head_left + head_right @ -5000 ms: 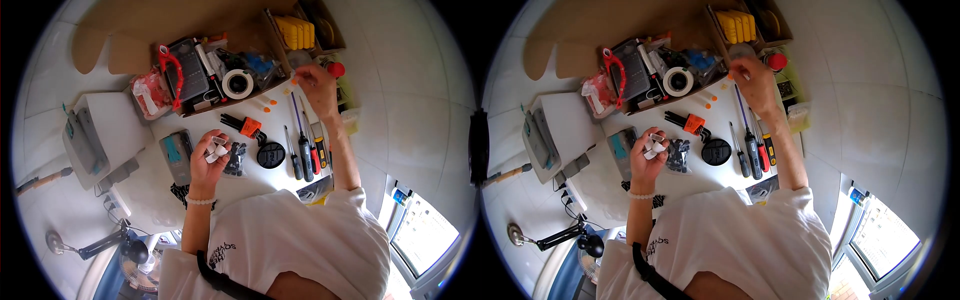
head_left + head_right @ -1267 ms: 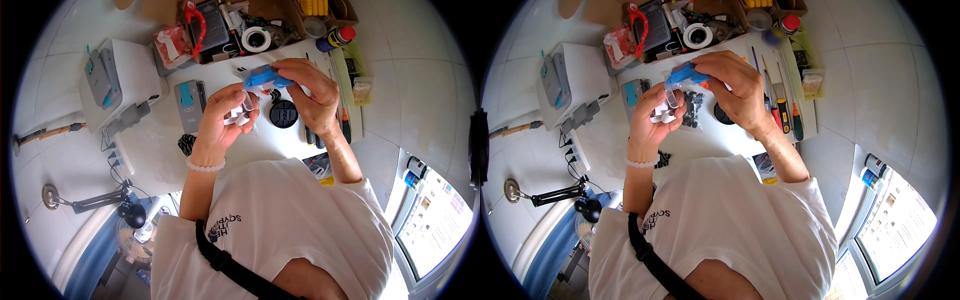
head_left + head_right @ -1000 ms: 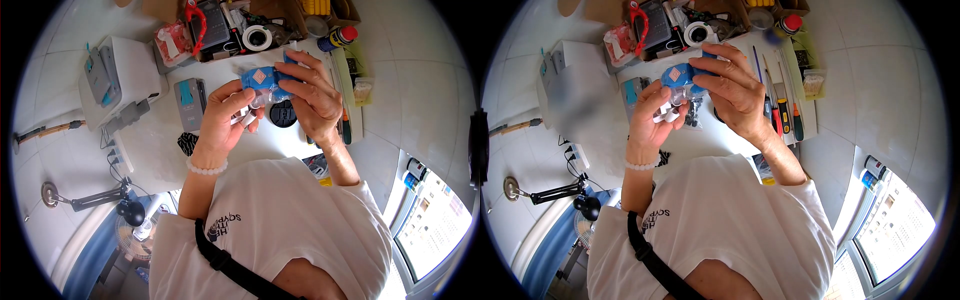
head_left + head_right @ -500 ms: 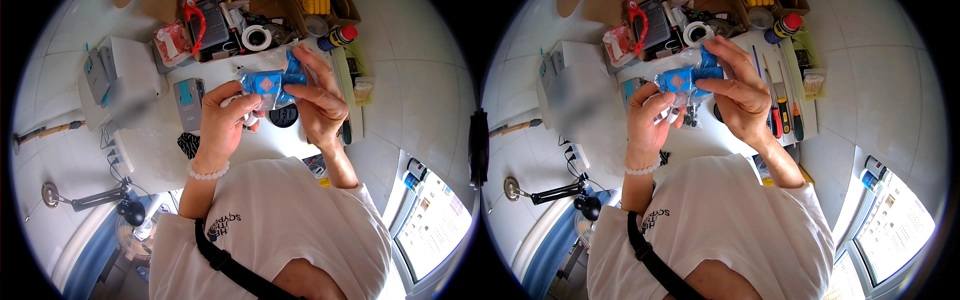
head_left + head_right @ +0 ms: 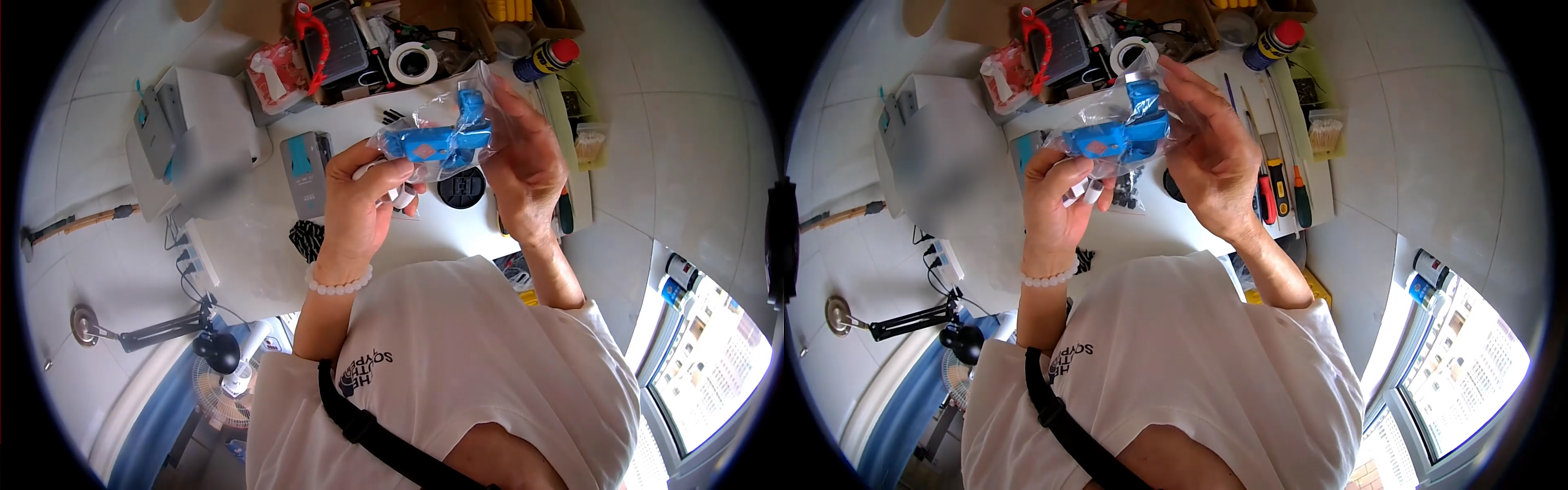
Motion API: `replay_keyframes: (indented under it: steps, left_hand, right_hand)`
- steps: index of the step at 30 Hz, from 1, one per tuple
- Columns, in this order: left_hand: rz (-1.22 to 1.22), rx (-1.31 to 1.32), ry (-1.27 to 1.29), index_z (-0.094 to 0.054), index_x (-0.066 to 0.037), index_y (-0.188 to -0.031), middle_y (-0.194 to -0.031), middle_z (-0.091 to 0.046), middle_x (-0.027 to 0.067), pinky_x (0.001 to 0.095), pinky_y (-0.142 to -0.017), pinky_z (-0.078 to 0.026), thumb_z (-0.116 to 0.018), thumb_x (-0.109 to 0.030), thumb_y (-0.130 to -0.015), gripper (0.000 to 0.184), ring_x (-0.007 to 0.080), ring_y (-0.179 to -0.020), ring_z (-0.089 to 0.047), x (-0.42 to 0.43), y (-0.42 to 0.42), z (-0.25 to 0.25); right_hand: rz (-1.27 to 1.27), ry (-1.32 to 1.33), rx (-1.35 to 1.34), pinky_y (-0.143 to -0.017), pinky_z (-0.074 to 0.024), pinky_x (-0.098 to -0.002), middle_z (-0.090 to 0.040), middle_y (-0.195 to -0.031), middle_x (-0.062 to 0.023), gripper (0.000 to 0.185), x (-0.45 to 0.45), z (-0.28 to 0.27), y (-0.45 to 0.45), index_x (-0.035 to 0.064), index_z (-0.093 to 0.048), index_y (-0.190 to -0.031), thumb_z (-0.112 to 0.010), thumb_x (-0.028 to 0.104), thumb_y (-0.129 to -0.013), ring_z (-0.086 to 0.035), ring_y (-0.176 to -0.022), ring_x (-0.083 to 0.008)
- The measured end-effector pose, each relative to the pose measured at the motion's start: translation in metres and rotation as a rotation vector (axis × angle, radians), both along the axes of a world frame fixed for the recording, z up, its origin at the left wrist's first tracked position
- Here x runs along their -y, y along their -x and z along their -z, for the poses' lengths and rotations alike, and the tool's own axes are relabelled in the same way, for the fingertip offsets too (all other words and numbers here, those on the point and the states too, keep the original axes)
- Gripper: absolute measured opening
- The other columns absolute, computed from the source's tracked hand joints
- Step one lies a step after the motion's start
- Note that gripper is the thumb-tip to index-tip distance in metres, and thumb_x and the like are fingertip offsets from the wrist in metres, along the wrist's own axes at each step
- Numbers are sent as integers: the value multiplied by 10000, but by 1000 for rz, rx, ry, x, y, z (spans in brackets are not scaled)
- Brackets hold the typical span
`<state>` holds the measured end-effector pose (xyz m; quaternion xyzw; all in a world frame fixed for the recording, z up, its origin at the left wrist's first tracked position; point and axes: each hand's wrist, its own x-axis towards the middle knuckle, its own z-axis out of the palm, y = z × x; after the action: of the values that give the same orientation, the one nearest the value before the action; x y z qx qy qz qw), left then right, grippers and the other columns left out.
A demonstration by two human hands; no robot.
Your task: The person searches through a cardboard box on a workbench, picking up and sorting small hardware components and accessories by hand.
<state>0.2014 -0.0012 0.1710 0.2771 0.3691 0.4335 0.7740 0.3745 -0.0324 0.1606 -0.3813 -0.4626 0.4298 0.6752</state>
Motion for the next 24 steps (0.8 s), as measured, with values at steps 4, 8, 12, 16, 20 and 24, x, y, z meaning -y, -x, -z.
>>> replay_keyframes:
  steps: [4,8,12,16,20,24]
  left_hand:
    - [7,54,52,-626,20,-812,-729,-621,122,287,-408,-433,-587,-65,-755,110,209,-606,-591,-2,1,-1]
    - [1,156,146,-611,19,-819,-748,-612,133,295,-407,-426,-547,-60,-773,112,230,-613,-581,-3,1,2]
    - [7,207,211,-602,14,-822,-767,-612,135,298,-406,-427,-538,-50,-777,101,233,-624,-583,-5,2,3]
    - [6,226,243,-593,9,-810,-762,-607,135,303,-406,-426,-539,-54,-779,89,235,-625,-580,-6,3,8]
    - [0,243,231,-588,9,-804,-761,-604,140,304,-406,-424,-540,-59,-782,86,241,-611,-575,-6,3,10]
    - [-3,194,233,-578,6,-788,-759,-602,146,304,-406,-423,-541,-62,-784,77,245,-604,-573,-7,0,7]
  right_hand:
    - [-13,73,-83,-1061,-288,-439,-377,-1354,-220,657,0,-9,2,-38,-383,-1287,-383,-191,-648,-335,-1294,-322]
    - [-36,99,-46,-912,-440,-328,-401,-1344,-193,581,-1,-9,-1,-19,-369,-1293,-409,-163,-731,-513,-1140,-245]
    - [-36,140,-53,-881,-450,-317,-421,-1324,-198,609,-1,-8,0,-9,-347,-1311,-408,-153,-723,-512,-1142,-258]
    - [-19,177,-147,-1038,-314,-406,-406,-1330,-232,694,-1,-10,2,-19,-341,-1320,-427,-123,-638,-348,-1288,-329]
    - [-53,219,-213,-996,-363,-396,-428,-1306,-224,691,-2,-6,-1,-16,-300,-1342,-492,-51,-679,-400,-1246,-317]
    - [-133,277,-381,-945,-416,-377,-460,-1263,-223,666,-4,-4,-4,-19,-282,-1347,-529,13,-729,-472,-1175,-297]
